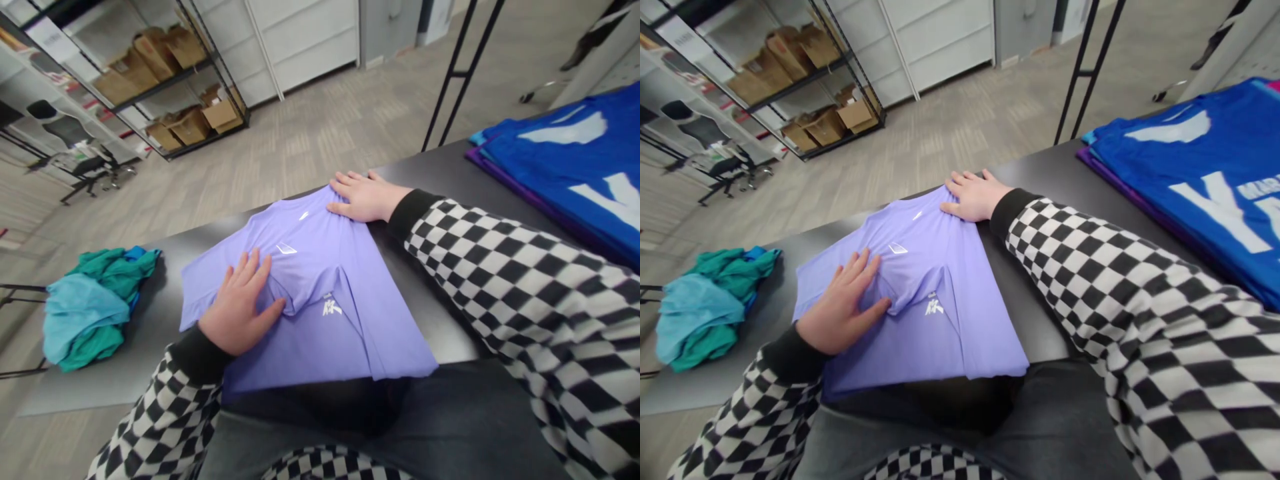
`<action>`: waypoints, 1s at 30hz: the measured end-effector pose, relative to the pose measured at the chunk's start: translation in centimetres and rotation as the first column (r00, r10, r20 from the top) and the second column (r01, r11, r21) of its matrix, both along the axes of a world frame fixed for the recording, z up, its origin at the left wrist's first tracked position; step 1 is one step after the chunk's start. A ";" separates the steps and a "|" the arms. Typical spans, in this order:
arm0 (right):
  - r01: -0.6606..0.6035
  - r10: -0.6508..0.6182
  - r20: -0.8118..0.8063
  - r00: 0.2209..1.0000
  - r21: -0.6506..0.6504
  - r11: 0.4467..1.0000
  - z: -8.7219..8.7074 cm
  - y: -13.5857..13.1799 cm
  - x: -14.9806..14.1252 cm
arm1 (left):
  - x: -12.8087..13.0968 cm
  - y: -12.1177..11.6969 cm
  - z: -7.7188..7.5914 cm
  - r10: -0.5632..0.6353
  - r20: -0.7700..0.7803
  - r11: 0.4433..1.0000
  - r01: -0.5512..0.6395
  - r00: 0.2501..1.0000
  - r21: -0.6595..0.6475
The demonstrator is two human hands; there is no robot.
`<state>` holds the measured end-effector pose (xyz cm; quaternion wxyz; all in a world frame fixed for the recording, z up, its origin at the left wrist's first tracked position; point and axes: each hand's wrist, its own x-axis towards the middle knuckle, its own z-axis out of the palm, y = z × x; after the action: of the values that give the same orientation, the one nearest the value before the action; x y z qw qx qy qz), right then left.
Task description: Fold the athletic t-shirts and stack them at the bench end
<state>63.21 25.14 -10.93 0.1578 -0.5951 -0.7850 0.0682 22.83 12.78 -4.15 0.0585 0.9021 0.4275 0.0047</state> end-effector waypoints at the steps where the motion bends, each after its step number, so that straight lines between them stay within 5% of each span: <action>1: -0.002 0.002 -0.001 1.000 -0.002 1.000 -0.1 0.0 0.1 | 0.3 -0.4 0.2 -0.068 0.061 0.998 0.068 0.996 -0.005; 6: -0.006 0.005 -0.004 1.000 -0.013 1.000 -0.5 0.4 0.5 | 1.5 -1.8 0.7 -0.264 0.215 0.959 0.280 0.940 -0.048; 12: -0.009 0.009 0.015 1.000 -0.019 1.000 -0.4 0.3 0.5 | 0.4 -2.9 1.5 -0.247 0.159 0.961 0.263 0.956 -0.087; 19: 0.043 -0.039 0.087 0.995 -0.053 0.998 1.4 -1.2 -0.6 | 0.4 -4.2 -0.8 -0.181 0.043 0.975 0.185 0.983 -0.122; 22: 0.086 -0.078 0.123 0.989 -0.060 0.994 1.7 -1.6 -0.8 | -0.9 -3.1 -0.8 -0.131 0.125 0.986 0.143 0.983 -0.091; 24: 0.105 -0.095 0.139 0.986 -0.064 0.992 1.8 -1.7 -0.9 | -3.0 -1.0 -0.2 0.000 0.207 1.000 0.003 0.978 -0.017; 26: 0.109 -0.098 0.140 0.985 -0.066 0.992 1.8 -1.7 -0.9 | -6.1 1.9 0.2 0.253 0.253 0.956 -0.281 0.934 0.082; 28: 0.113 -0.105 0.124 0.987 -0.059 0.992 1.8 -1.7 -0.8 | -9.5 4.8 0.4 0.598 0.210 0.771 -0.627 0.774 0.114; 30: 0.124 -0.120 0.087 0.989 -0.038 0.992 1.9 -1.9 -0.8 | -12.0 7.1 0.2 0.770 0.161 0.614 -0.786 0.618 0.079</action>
<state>62.38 23.28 -9.01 0.1156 -0.6476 -0.7515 0.0502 10.80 19.83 -3.95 0.0104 0.6273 0.7710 0.1097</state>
